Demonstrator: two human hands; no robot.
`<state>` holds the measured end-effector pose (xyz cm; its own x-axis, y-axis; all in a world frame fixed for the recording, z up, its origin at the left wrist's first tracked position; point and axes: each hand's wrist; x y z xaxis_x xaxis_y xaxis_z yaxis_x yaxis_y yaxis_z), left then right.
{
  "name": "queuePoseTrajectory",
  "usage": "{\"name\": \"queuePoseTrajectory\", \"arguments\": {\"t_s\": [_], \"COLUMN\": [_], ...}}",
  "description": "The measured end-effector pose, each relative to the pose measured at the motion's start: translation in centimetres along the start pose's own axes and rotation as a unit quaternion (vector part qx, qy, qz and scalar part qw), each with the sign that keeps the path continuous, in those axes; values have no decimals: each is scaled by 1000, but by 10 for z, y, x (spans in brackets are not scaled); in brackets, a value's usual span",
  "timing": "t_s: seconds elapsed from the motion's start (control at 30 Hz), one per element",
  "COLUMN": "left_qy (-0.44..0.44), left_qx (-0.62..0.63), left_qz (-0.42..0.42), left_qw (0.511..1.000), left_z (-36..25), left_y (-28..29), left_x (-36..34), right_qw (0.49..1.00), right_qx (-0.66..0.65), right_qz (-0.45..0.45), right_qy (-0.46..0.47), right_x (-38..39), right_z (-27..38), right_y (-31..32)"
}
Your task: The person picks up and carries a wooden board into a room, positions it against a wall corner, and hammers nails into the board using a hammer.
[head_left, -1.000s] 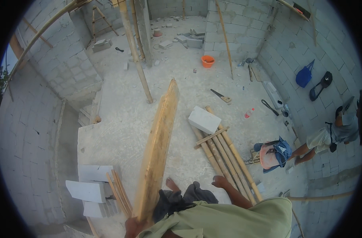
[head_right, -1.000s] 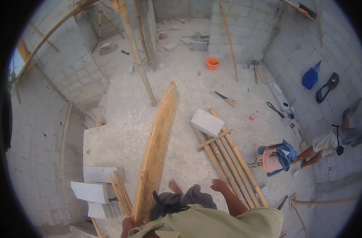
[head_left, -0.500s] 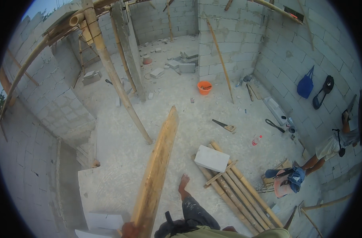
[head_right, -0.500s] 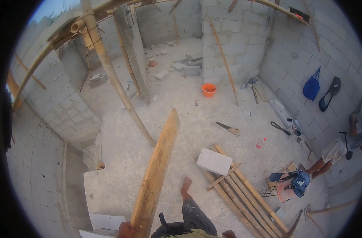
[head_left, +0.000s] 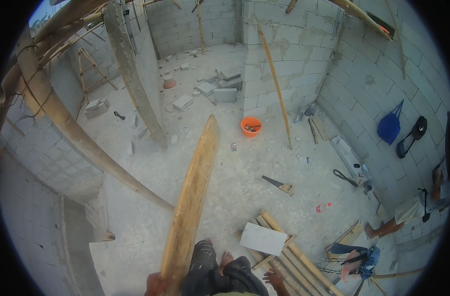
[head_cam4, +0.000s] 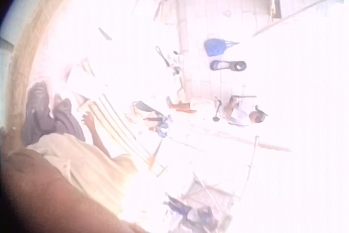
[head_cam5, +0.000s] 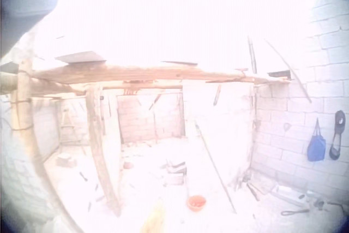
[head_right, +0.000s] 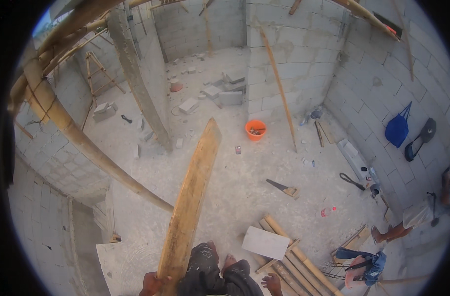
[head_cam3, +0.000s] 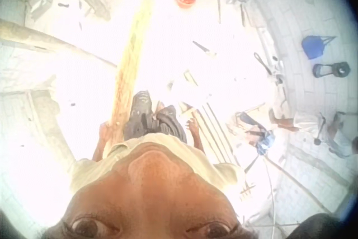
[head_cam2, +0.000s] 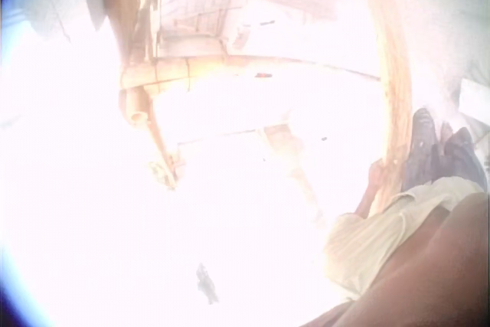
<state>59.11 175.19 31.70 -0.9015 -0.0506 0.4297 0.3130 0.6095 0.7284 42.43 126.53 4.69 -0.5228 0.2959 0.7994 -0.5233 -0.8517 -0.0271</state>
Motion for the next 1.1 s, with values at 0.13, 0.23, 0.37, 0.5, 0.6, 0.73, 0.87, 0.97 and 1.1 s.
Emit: {"name": "queuePoseTrajectory", "arguments": {"t_s": [0.13, 0.23, 0.37, 0.5, 0.6, 0.73, 0.87, 0.97, 1.1], "left_qy": [93, 8, -65, 52, 205, 264, 174, 154, 146], "left_qx": [29, 12, -107, -28, -80, -54, -46, -54, -58], "left_qz": [33, -17, -34, 51, 91, 89, 23, 16, 16], "left_qw": [995, 1000, 992, 997, 971, 959, 983, 986, 987], "left_z": [-39, -21, 5, -113, -208, -250, -237, -255, -287], "left_y": [7, -11, -32, 11, 65, 89, 83, 84, 95], "left_x": [-90, -151, -231, -314, -384, -459, -532, -613, -721], "right_qw": [982, 950, 909, 980, 971, 977, 976, 976, 976], "right_qx": [159, 274, 391, 195, 178, 172, 178, 181, 176], "right_qz": [-42, -28, 22, 27, -78, -48, -52, -53, -53], "right_qy": [94, 147, 144, -42, -140, -119, -116, -112, -121], "right_x": [-41, -99, -192, -245, -242, -297, -358, -402, -458], "right_z": [94, 135, 176, 236, 343, 438, 538, 605, 690], "right_y": [-48, -68, -89, -96, -203, -250, -292, -317, -346]}}
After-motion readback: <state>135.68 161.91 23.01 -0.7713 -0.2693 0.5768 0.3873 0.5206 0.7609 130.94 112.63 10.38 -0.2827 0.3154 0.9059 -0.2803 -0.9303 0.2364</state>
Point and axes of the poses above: each hand's wrist, its own x-axis away from the middle knuckle, its own y-axis out of the back of the hand, z = x × y, and after that the axes turned 2 degrees about -z, right-handed
